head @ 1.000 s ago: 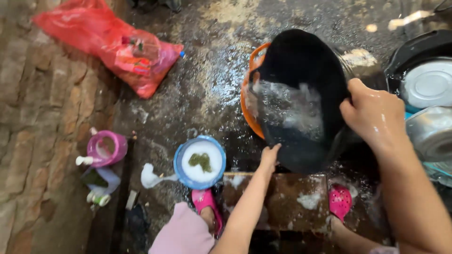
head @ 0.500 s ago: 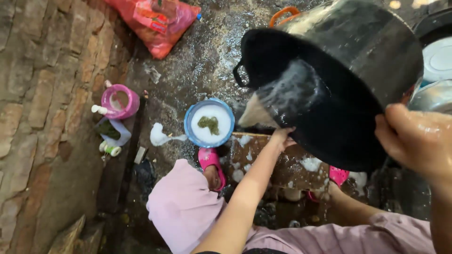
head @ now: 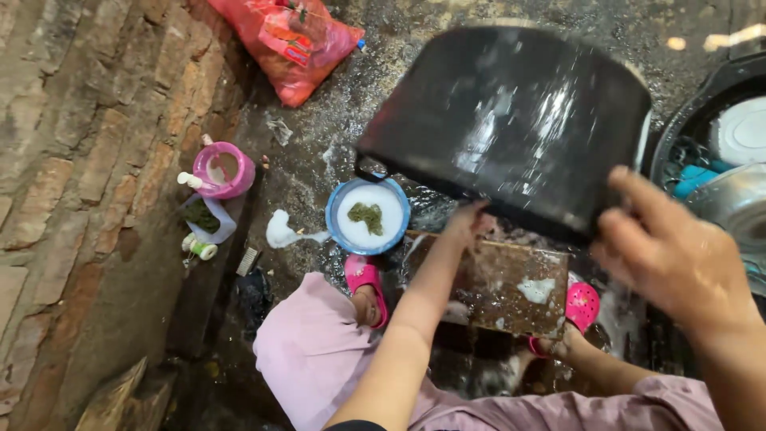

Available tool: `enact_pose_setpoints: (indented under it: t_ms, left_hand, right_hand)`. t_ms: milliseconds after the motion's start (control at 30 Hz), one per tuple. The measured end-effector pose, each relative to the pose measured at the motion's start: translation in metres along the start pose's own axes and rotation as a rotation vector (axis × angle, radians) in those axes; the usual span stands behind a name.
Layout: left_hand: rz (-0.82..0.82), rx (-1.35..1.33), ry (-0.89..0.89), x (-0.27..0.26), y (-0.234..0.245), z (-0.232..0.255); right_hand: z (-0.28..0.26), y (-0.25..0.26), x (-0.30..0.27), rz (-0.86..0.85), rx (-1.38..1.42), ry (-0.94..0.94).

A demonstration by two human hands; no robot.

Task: Washing and scrubbing plastic buckets and basins in a washing area.

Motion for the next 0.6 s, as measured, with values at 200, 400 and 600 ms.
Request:
enact_pose_setpoints:
  t_ms: [200,400,600]
  left_hand:
    - [-0.189,-0.484,-0.954,-0.088,0.06,0.098]
    - [-0.255,-0.693,-0.664,-0.064,0.096,0.107]
    - [0.064,-0.625,-0.781,-0.039,0.179,0.176]
  right_hand:
    - [0.109,-0.069,0.044,0.307,0.034,-0.347]
    - [0.155,-0.184,0.14,0.359,0.869,-0.489]
    - [0.158,-0.414,0.056,0.024,1.119,-0.747]
Point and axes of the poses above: each hand's wrist, its own x-axis towards the middle knuckle, its own y-axis out of the back of the hand, z = x × y, the point moved 9 cm from there along x, towards the middle knuckle, and after that the axes turned 9 degrees about -z, right-handed, at the moved point
